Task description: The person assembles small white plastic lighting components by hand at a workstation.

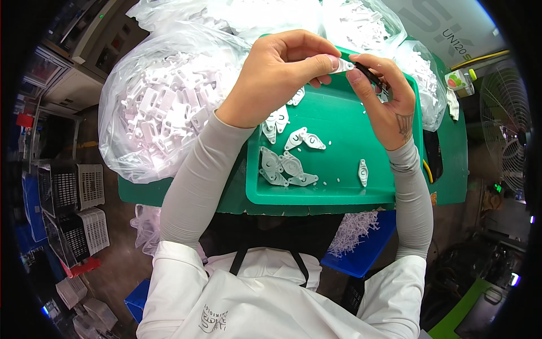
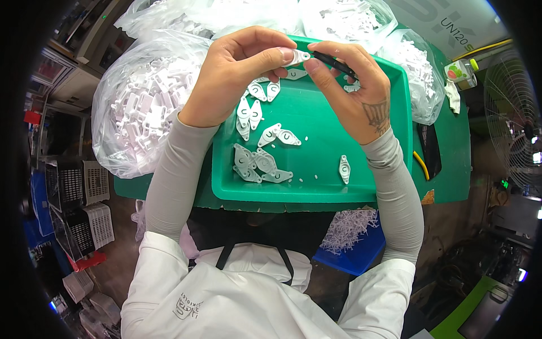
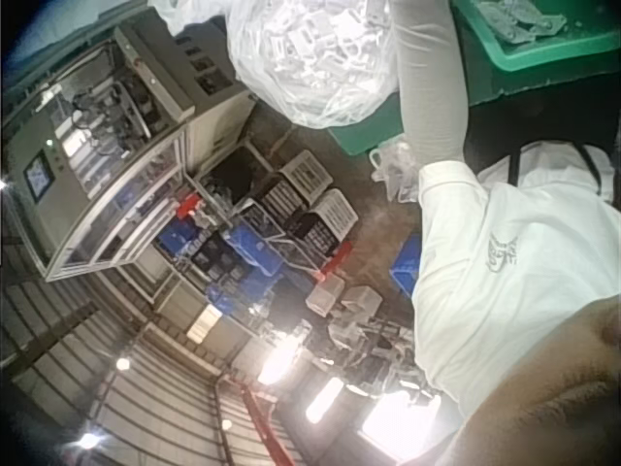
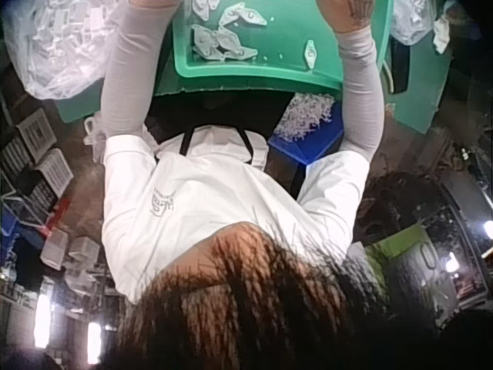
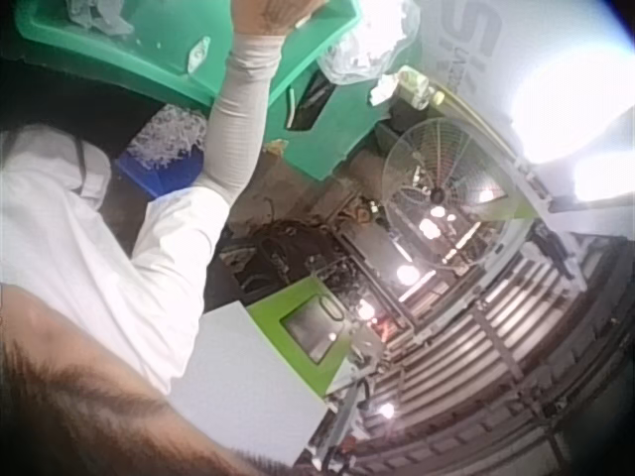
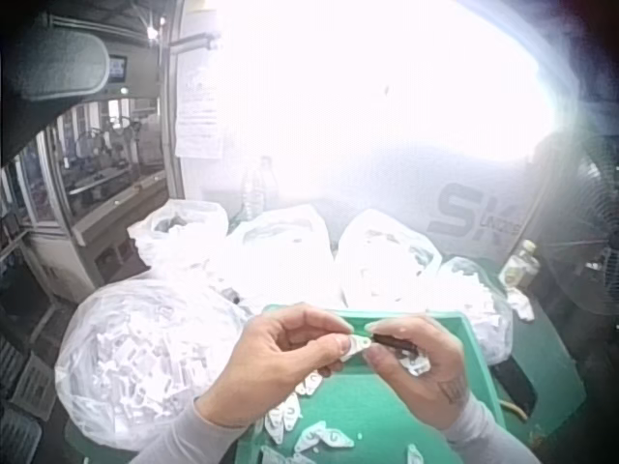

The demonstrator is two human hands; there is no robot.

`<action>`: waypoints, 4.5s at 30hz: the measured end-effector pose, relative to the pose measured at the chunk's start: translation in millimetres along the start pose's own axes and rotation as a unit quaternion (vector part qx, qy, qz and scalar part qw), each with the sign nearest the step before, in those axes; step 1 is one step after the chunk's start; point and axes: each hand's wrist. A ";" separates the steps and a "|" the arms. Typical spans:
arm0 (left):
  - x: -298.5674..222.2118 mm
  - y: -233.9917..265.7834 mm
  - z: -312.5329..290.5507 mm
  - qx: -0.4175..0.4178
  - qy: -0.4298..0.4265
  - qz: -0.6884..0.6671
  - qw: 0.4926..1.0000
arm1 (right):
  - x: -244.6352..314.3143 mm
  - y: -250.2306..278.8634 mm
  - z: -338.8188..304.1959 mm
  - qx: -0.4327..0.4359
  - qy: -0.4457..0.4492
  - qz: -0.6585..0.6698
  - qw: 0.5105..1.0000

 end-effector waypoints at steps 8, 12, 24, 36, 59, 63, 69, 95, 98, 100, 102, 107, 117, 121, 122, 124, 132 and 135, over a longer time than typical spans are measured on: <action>-0.1 -0.5 -0.2 -0.003 0.000 0.001 1.000 | 0.4 -0.3 0.3 -0.001 0.005 -0.002 1.000; -0.7 -0.6 -0.5 -0.004 0.001 0.004 1.000 | 2.5 0.7 0.5 0.005 -0.007 0.002 1.000; -0.1 -1.1 -0.4 -0.006 -0.006 0.017 1.000 | 3.9 0.9 -0.6 0.014 -0.039 0.014 0.999; 1.2 -1.1 -0.5 -0.004 -0.015 0.026 1.000 | 2.9 -0.2 -0.7 0.014 -0.040 0.030 0.999; 1.6 -1.5 -0.4 -0.007 -0.016 0.032 0.999 | 2.6 1.4 -0.1 0.015 -0.027 0.020 0.999; 1.5 -2.0 -0.5 -0.010 -0.015 0.035 0.999 | 3.9 1.9 0.4 0.019 -0.029 0.017 0.999; 0.6 -1.3 -0.6 -0.008 -0.015 0.034 0.999 | 4.0 1.5 0.6 0.018 -0.028 0.013 0.999; -0.8 -1.6 -1.0 -0.001 -0.007 0.007 1.000 | 6.6 -1.4 0.5 -0.010 -0.007 -0.028 1.000; -1.7 -2.4 -1.1 -0.002 -0.008 0.005 1.000 | 6.6 -1.7 0.5 -0.015 -0.004 -0.025 1.000; -2.5 -2.0 -1.4 -0.004 -0.008 0.007 1.000 | 6.4 -2.1 0.9 -0.016 -0.002 -0.022 1.000; -1.3 -1.7 -1.1 0.000 -0.008 0.006 1.000 | 4.8 -1.6 0.4 -0.012 0.004 -0.029 1.000; 0.9 -2.4 -1.4 -0.009 -0.012 0.024 1.000 | 8.3 -3.9 -1.0 -0.013 -0.038 0.030 0.999; 8.7 -3.1 0.7 -0.008 -0.061 0.080 0.995 | 12.0 -2.0 -1.8 0.011 -0.096 0.063 0.993; 9.9 -4.8 1.1 -0.014 -0.065 0.096 0.993 | 14.3 -1.1 -1.7 0.012 -0.097 0.057 0.994; 10.1 -4.6 1.1 -0.017 -0.067 0.102 0.992 | 15.3 -2.0 -1.2 0.006 -0.103 0.052 0.993; 9.9 -4.1 0.5 -0.021 -0.068 0.108 0.992 | 15.2 -3.1 -0.8 0.000 -0.110 0.048 0.993; 8.5 -4.9 -0.3 -0.026 -0.060 0.142 0.988 | 12.3 -0.4 -1.1 0.021 -0.144 0.066 0.987; 8.8 -4.7 -0.4 -0.032 -0.076 0.146 0.986 | 10.9 0.8 -2.6 0.043 -0.144 0.056 0.987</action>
Point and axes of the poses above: each hand's wrist, its own z-axis towards the middle knuckle, its own y-axis out of the back of the hand, x = y × z, and after that the axes turned 4 degrees about x, right-handed
